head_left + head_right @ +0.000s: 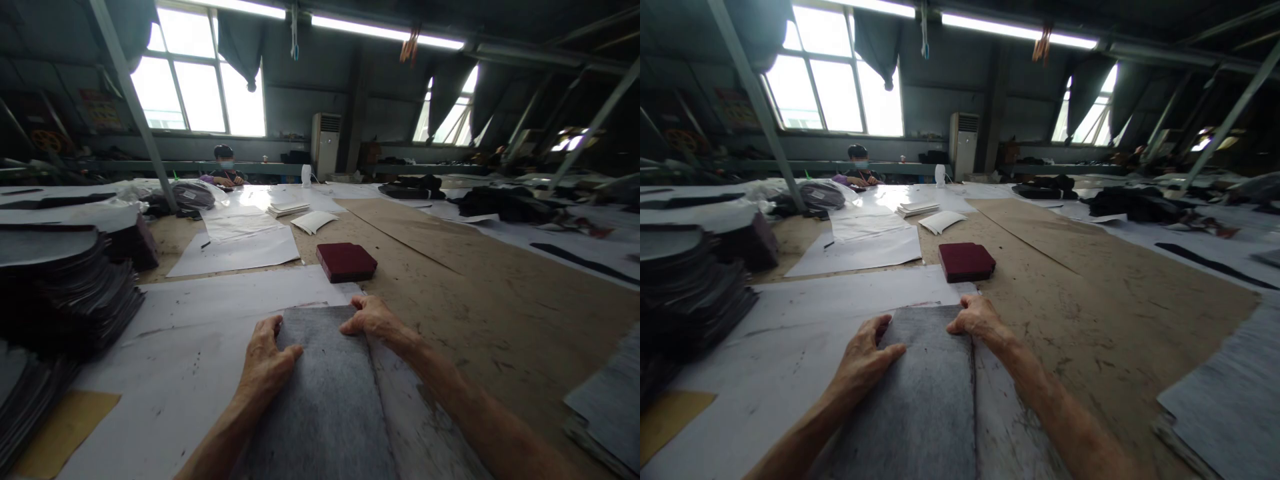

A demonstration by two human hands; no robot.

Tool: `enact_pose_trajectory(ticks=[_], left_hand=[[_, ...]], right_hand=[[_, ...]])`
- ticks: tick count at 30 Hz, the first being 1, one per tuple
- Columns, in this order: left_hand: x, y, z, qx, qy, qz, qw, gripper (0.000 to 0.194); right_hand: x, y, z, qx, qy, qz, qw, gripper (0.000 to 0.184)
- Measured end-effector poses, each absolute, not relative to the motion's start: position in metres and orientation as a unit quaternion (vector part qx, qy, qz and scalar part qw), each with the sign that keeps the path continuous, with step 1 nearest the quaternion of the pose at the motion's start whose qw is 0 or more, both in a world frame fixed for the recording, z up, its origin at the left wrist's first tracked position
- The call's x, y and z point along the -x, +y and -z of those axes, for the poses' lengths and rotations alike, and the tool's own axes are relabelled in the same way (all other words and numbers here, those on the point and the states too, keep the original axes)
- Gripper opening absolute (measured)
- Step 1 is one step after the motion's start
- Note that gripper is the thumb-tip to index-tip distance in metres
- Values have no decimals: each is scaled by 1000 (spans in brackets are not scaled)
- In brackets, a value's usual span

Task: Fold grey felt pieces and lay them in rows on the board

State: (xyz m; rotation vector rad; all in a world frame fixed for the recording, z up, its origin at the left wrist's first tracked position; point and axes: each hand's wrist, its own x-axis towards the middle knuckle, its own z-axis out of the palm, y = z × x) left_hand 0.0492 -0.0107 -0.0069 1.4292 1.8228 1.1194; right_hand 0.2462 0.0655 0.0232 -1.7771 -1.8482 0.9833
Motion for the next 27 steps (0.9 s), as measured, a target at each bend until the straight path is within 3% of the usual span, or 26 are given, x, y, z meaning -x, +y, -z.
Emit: enact_pose_trajectory(ticks=[5, 11, 13, 15, 18, 22, 27], left_hand=[[-49, -12, 7, -498, 679, -444, 307, 71], [-43, -12, 8, -449, 642, -492, 380, 86], [-42, -13, 4, -447, 593, -511, 433, 78], [-41, -15, -1, -453, 529, -519, 495, 58], [-43, -18, -4, -436, 471, -535, 550, 32], [-44, -20, -2, -406, 441, -597, 533, 25], [-40, -17, -1, -400, 419, -597, 555, 26]], right_hand=[[-240, 39, -24, 589, -622, -421, 299, 19], [-241, 13, -20, 502, -587, -482, 414, 37], [-242, 10, -17, 484, -577, -470, 460, 31], [-244, 10, -15, 473, -566, -461, 494, 28], [-246, 12, -15, 450, -551, -488, 506, 38], [-247, 8, -15, 428, -551, -549, 461, 40], [-242, -2, -10, 447, -583, -481, 479, 25]])
